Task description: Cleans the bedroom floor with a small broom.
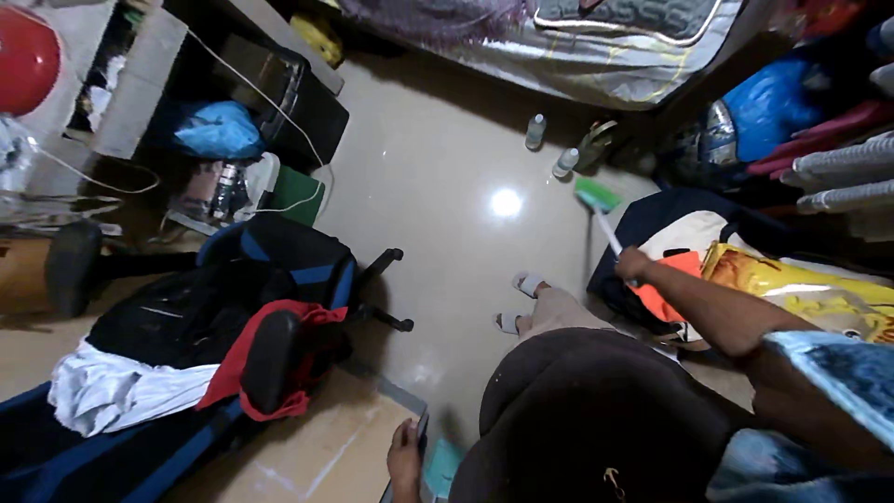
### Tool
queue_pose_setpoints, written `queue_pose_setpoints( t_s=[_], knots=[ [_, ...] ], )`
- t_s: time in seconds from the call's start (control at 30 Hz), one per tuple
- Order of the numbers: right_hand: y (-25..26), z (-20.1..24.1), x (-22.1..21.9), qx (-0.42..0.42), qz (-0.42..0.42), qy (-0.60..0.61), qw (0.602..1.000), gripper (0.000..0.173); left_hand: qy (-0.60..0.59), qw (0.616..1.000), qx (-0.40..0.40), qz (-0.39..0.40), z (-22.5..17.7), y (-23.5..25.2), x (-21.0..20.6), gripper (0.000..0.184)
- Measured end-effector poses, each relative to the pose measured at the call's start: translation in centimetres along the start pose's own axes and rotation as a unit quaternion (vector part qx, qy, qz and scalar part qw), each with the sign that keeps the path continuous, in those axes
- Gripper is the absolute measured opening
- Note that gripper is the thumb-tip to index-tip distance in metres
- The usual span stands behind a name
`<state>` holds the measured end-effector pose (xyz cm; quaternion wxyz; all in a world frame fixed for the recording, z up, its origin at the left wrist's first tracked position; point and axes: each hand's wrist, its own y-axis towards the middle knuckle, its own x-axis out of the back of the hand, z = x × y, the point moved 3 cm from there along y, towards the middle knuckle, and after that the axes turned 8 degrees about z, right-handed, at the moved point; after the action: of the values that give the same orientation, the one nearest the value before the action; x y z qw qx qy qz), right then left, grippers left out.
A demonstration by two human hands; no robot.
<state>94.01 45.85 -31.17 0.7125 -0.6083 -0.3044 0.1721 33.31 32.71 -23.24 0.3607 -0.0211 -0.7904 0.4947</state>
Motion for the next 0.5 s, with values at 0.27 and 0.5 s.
queue_pose_setpoints(
  t_s=[0.27, 0.5],
  knots=[
    [-5.9, 6.6, -5.2, 0.109, 0.133, -0.113, 0.979, 0.027, 0.037, 0.991, -0.011, 0.128, -1.5, 0.6, -6.0, 0.039],
    [-9.8, 9.6, 4.4, 0.115, 0.034, 0.015, 0.993, 0.047, -0.086, 0.991, 0.085, 0.057, 8.0, -2.6, -5.1, 0.040]
  ],
)
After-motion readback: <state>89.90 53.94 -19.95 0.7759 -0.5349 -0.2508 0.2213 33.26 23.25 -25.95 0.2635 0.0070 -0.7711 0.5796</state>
